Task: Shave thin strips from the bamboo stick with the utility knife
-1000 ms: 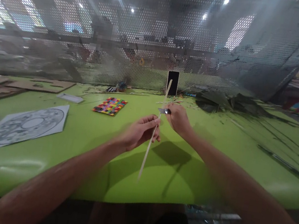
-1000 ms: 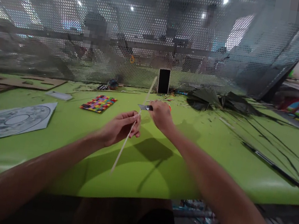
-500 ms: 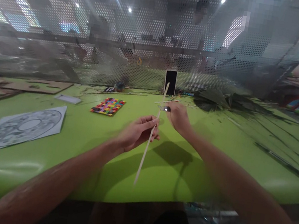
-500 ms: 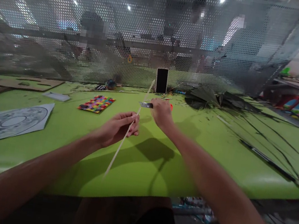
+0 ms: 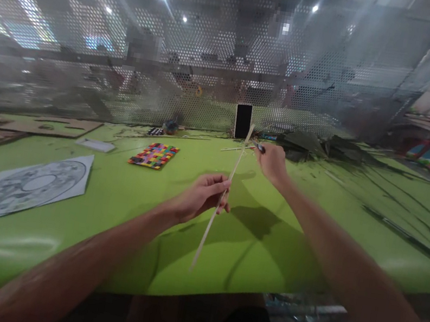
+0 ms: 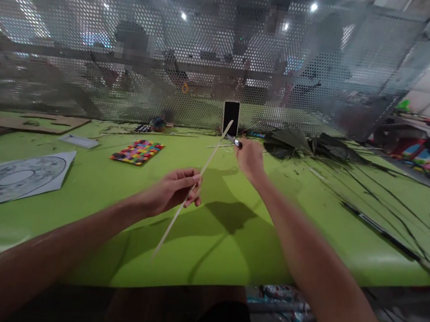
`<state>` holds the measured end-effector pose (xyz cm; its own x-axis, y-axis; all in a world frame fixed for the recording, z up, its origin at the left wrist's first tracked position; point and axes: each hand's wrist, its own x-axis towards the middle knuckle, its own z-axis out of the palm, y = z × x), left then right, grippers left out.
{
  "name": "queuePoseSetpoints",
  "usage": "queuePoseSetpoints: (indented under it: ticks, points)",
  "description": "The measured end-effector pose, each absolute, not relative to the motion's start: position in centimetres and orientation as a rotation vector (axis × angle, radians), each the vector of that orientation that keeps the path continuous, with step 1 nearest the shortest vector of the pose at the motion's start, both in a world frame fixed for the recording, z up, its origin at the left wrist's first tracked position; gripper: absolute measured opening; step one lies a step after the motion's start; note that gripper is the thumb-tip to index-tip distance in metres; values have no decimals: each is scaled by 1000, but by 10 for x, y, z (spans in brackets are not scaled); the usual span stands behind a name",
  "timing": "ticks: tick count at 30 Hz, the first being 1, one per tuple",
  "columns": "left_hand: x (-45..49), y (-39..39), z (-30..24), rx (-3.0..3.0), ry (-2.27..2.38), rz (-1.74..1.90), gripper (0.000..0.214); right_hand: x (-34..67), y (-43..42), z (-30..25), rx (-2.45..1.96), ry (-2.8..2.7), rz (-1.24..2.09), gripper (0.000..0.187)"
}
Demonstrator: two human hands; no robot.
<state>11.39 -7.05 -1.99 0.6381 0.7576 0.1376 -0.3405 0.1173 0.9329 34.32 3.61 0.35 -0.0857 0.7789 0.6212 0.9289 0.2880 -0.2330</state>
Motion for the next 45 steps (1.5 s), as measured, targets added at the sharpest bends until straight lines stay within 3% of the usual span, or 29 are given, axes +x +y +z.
queuePoseSetpoints:
  ticks: [6, 11, 27, 38, 45]
  points:
    - [111, -62, -18, 1148, 484, 959, 17, 304, 10, -1, -1359, -2225, -255, 19]
    - [111, -57, -19, 1215, 583, 1026, 15, 289, -3, -2, -1470, -2307, -276, 22]
    - [113, -55, -18, 1450, 800, 1029, 19, 294, -1, 7, -1595, -2338, -433, 27]
    - [120, -70, -16, 1578, 810, 806, 20, 333, 28, 9, -1857, -2127, -425, 33]
    - [111, -49, -25, 1489, 887, 969, 18, 302, 7, 4, -1761, -2364, -355, 32]
